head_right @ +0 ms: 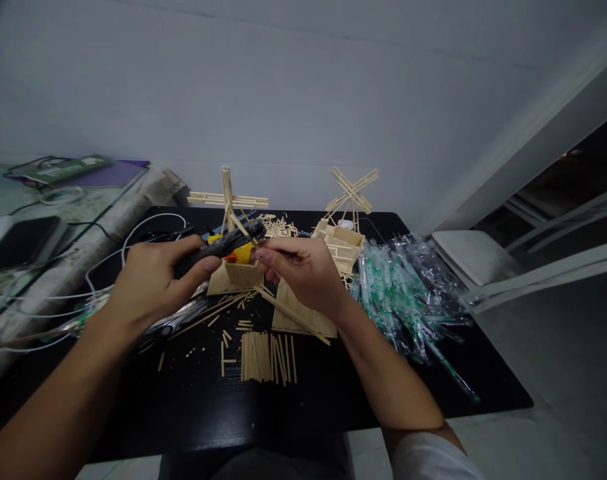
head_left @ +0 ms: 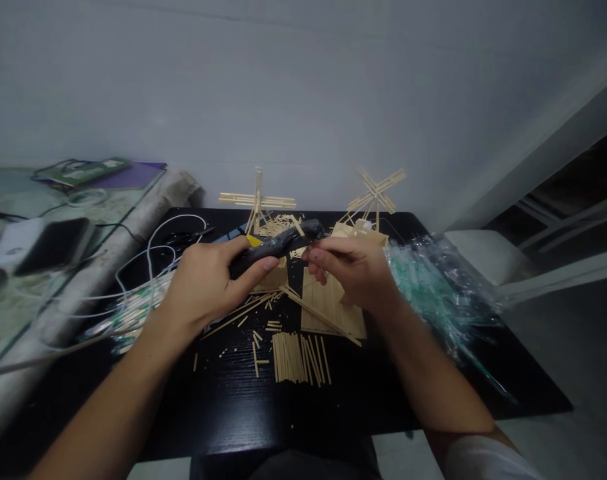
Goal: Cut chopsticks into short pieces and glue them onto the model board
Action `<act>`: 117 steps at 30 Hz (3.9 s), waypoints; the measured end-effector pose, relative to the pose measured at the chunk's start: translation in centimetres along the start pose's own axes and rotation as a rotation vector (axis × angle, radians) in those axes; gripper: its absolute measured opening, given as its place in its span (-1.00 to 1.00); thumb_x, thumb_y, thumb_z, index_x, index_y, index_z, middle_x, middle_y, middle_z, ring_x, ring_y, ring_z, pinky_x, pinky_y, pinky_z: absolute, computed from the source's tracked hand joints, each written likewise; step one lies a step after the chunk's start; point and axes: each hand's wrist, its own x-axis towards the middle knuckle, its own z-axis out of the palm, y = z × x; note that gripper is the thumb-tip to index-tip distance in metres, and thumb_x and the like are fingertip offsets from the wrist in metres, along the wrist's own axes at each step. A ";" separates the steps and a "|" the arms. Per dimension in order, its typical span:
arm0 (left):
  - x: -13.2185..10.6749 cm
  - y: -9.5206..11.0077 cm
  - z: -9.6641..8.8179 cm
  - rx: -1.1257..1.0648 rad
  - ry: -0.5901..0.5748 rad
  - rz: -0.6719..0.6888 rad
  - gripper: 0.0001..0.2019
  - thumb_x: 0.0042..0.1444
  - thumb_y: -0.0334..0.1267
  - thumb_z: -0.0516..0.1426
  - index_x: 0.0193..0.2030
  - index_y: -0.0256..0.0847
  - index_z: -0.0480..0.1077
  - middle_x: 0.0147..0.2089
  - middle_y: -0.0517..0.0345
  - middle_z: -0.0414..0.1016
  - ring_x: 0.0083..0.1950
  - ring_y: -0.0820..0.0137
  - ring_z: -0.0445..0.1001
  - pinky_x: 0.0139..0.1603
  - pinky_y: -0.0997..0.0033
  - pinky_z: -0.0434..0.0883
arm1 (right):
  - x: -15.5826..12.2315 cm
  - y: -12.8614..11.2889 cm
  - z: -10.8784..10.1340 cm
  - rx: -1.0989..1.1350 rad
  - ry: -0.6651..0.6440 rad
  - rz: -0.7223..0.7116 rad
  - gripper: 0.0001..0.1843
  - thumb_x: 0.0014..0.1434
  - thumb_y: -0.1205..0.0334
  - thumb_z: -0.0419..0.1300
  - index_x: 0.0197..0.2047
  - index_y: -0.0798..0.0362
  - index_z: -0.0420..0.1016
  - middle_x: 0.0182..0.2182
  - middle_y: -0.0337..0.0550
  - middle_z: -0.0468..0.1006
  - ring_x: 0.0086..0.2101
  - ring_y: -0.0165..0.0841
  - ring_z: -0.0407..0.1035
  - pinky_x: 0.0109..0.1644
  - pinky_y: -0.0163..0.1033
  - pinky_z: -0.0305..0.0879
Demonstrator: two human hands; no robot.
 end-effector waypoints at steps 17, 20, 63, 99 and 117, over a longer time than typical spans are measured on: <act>0.6 -0.9 -0.3 0.208 -0.155 -0.005 -0.24 0.35 0.52 -0.07 -0.26 -0.08 0.66 -0.47 0.02 0.51 -0.39 0.12 0.46 -0.27 0.21 0.18 | -0.2 1.1 -0.6 -0.142 -0.012 -0.116 -0.51 0.35 0.26 0.46 0.32 -0.17 0.72 0.25 -0.09 0.72 0.11 -0.22 0.68 0.10 -0.16 0.69; 0.5 -1.1 -0.1 0.206 -0.120 0.052 -0.26 0.36 0.52 -0.04 -0.31 -0.06 0.64 -0.34 -0.04 0.64 -0.30 0.07 0.56 -0.25 0.20 0.22 | -0.1 1.0 -0.8 -0.165 -0.075 -0.144 -0.65 0.37 0.32 0.40 0.17 -0.12 0.80 0.19 -0.09 0.75 0.21 -0.17 0.62 0.23 -0.07 0.67; 0.2 -0.5 0.5 -0.390 -0.118 -0.198 -0.61 0.16 0.17 0.34 -0.24 -0.15 0.71 -0.32 0.13 0.70 -0.27 0.22 0.58 -0.22 0.27 0.45 | -0.2 2.6 1.6 -0.075 -0.105 0.272 -0.73 0.22 0.37 0.47 -0.04 0.00 0.59 -0.20 -0.22 0.75 -0.27 -0.31 0.74 -0.17 -0.23 0.61; 0.1 0.6 -0.7 -0.164 -0.160 -0.185 -0.77 0.20 -0.10 0.28 -0.22 -0.18 0.72 -0.52 0.25 0.37 -0.42 0.36 0.32 -0.32 0.35 0.23 | -0.3 5.2 6.2 -0.690 -0.837 0.520 -0.78 0.25 0.50 0.51 -0.42 0.13 0.72 -0.54 -0.19 0.66 -0.41 -0.34 0.57 -0.28 -0.33 0.31; -2.9 -2.3 1.5 -0.390 -0.086 -0.184 -0.61 0.26 0.15 0.19 -0.36 -0.12 0.47 -0.40 0.21 0.44 -0.33 0.30 0.35 -0.24 0.30 0.30 | -5.3 5.9 2.2 -0.523 -0.227 0.307 -0.86 0.39 0.43 0.34 -0.14 0.07 0.75 -0.32 -0.18 0.74 -0.35 -0.36 0.50 -0.17 -0.26 0.30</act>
